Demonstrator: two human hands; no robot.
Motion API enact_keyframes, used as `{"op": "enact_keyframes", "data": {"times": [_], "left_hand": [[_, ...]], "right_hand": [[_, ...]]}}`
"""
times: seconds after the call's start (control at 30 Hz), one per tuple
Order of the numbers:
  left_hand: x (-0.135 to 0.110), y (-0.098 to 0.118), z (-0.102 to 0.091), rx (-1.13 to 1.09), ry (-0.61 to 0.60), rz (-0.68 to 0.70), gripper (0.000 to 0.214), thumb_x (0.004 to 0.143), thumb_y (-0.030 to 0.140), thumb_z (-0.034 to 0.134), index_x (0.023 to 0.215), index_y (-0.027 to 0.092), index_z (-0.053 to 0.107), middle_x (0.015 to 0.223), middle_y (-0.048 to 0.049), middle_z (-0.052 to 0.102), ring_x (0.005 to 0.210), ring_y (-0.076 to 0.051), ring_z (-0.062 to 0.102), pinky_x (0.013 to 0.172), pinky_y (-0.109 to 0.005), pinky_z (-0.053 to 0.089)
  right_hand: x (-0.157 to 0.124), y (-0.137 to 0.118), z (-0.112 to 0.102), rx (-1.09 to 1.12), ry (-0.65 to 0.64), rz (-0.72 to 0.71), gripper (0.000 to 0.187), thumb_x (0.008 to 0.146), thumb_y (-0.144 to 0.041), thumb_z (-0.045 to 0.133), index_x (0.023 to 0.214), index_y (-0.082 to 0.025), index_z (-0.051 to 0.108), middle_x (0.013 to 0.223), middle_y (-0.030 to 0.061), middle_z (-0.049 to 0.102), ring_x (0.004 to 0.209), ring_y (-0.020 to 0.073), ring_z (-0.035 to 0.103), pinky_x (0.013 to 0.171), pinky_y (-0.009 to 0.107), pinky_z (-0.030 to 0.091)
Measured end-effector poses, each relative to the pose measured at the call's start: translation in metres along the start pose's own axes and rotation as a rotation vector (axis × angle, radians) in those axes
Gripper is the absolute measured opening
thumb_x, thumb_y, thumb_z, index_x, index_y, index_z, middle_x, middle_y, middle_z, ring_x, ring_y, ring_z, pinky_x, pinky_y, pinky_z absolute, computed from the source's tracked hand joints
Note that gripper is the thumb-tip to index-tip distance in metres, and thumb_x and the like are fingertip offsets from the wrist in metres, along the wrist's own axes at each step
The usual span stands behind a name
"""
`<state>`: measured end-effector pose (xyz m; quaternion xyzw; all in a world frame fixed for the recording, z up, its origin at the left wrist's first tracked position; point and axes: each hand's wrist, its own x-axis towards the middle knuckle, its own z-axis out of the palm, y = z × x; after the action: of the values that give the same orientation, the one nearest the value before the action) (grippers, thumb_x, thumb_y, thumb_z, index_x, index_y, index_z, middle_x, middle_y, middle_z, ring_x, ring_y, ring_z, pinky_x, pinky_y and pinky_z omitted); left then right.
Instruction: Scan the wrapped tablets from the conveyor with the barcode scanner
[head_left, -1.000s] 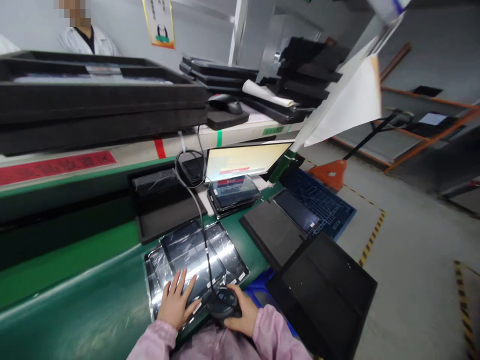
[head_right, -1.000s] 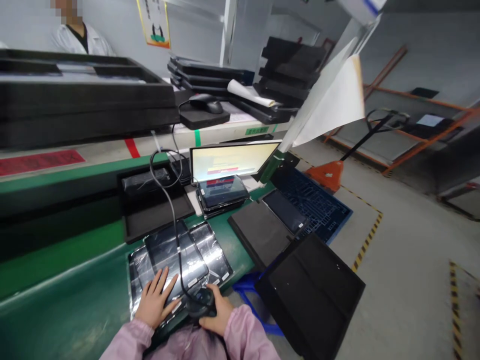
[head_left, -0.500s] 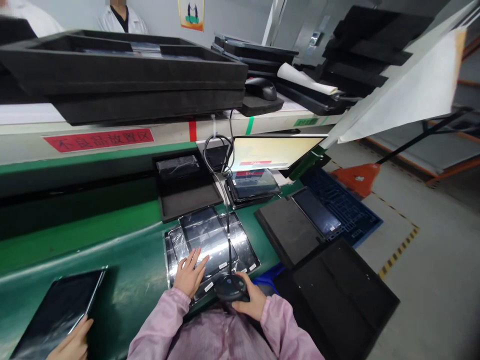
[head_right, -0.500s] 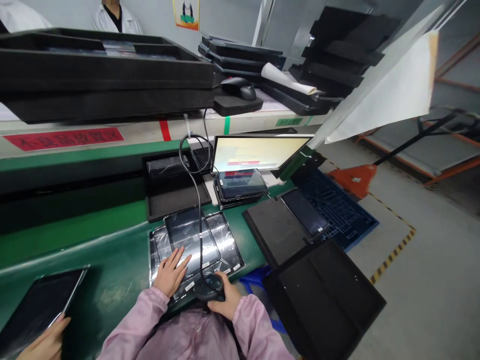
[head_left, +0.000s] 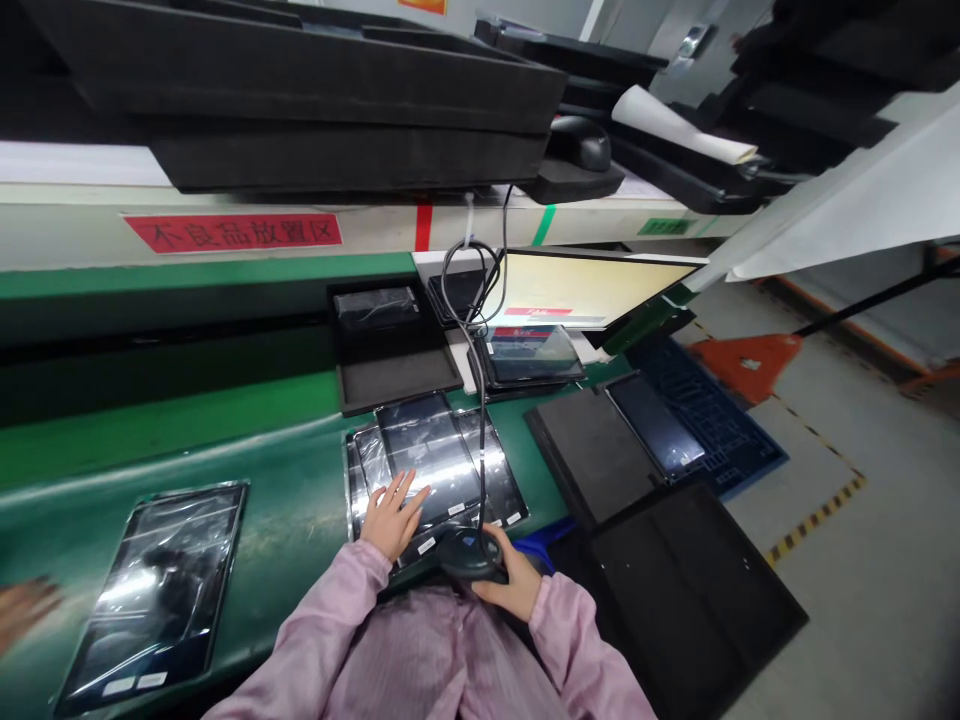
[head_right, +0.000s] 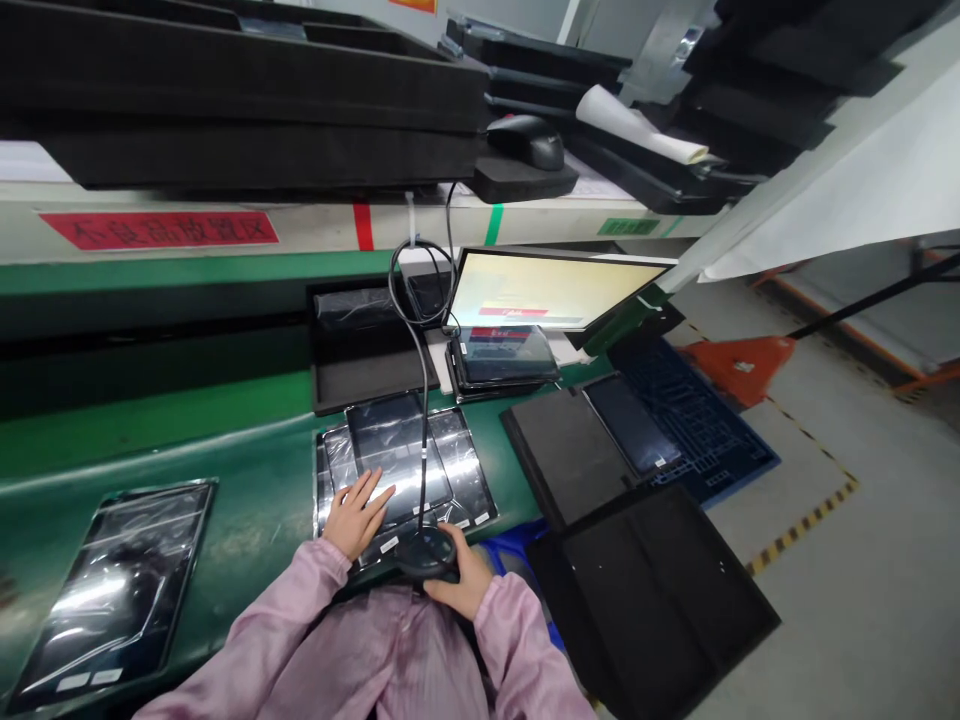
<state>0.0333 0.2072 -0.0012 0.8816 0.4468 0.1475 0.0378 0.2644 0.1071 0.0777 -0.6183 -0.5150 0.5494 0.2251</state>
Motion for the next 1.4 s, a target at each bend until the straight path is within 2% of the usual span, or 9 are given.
{"op": "enact_keyframes", "data": {"times": [0.53,1.03,1.23,1.4], "left_hand": [[0.001,-0.003,-0.005,-0.053,-0.015,-0.005,0.038,0.088,0.029,0.039,0.124,0.033,0.048,0.14,-0.0066,0.043,0.127,-0.024,0.041,0.09,-0.04,0.033],[0.0,-0.008,-0.002,-0.124,-0.007,-0.03,0.039,0.086,0.03,0.043,0.124,0.03,0.049,0.139,-0.0072,0.045,0.128,-0.023,0.04,0.092,-0.04,0.031],[0.0,-0.008,-0.002,-0.118,-0.017,-0.036,0.038,0.086,0.03,0.044,0.123,0.03,0.05,0.139,-0.0071,0.045,0.128,-0.022,0.04,0.092,-0.04,0.031],[0.0,-0.008,-0.003,-0.122,-0.018,-0.037,0.037,0.086,0.03,0.043,0.123,0.03,0.05,0.139,-0.0071,0.044,0.128,-0.022,0.04,0.092,-0.04,0.031]], "right_hand": [[0.002,0.01,-0.001,0.123,-0.062,-0.081,0.074,0.064,-0.038,0.068,0.126,-0.021,0.031,0.11,0.0099,0.06,0.099,0.024,0.059,0.09,0.043,0.043],[-0.004,0.009,-0.003,0.192,-0.047,-0.024,0.075,0.067,-0.045,0.068,0.127,-0.023,0.029,0.121,0.0122,0.05,0.108,0.0246,0.054,0.095,0.045,0.041],[-0.002,0.001,-0.003,0.168,-0.057,0.014,0.074,0.067,-0.043,0.067,0.126,-0.022,0.028,0.121,0.0137,0.05,0.107,0.0252,0.055,0.093,0.045,0.043],[-0.002,0.006,0.001,0.15,-0.062,0.004,0.074,0.068,-0.04,0.066,0.128,-0.021,0.026,0.12,0.0146,0.052,0.104,0.0244,0.057,0.09,0.044,0.045]]}}
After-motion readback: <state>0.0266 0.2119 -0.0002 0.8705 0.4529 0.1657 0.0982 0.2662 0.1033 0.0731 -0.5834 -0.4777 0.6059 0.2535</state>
